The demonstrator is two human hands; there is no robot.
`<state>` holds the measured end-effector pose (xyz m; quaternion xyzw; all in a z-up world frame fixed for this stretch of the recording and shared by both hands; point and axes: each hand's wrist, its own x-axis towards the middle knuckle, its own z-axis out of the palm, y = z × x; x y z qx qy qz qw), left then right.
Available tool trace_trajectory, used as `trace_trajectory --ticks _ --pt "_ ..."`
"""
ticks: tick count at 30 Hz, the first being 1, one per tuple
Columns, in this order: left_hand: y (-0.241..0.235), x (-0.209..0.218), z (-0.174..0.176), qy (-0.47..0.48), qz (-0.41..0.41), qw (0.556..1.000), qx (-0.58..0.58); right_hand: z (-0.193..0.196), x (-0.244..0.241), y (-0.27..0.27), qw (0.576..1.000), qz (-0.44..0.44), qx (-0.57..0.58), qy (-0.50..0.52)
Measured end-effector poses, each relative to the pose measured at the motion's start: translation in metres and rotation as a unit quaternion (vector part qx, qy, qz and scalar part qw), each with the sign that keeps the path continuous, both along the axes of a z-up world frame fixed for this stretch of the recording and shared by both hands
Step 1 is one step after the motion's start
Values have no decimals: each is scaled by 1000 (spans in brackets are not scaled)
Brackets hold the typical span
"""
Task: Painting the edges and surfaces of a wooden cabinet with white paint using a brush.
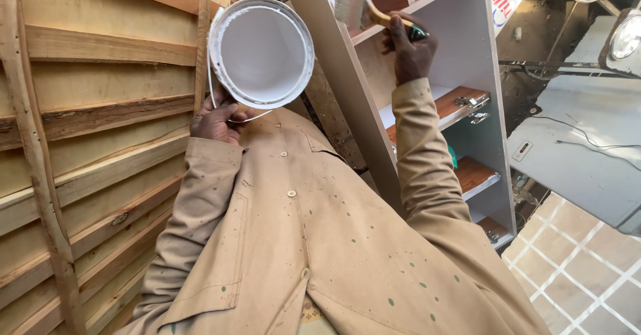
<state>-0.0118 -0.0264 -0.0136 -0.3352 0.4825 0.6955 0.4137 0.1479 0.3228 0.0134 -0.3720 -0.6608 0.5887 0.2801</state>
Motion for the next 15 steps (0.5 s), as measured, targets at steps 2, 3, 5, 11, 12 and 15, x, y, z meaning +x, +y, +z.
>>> trace_trajectory --ticks 2,3,5,11,12,15 --pt "-2 -2 2 -9 32 999 -16 -9 -3 4 1000 14 -1 5" --pt "-4 -4 4 -17 66 997 -30 -14 -4 5 999 30 -2 11" --pt "-7 -6 10 -24 65 997 -23 -3 9 2 996 40 30 -72" --pt "-12 -8 15 -12 31 999 -5 14 -1 6 986 85 109 -91" --pt "-11 -11 11 -11 28 1000 2 13 -11 8 993 73 72 -64" --pt "-6 -15 19 -23 33 999 -37 12 -28 8 977 92 172 -86"
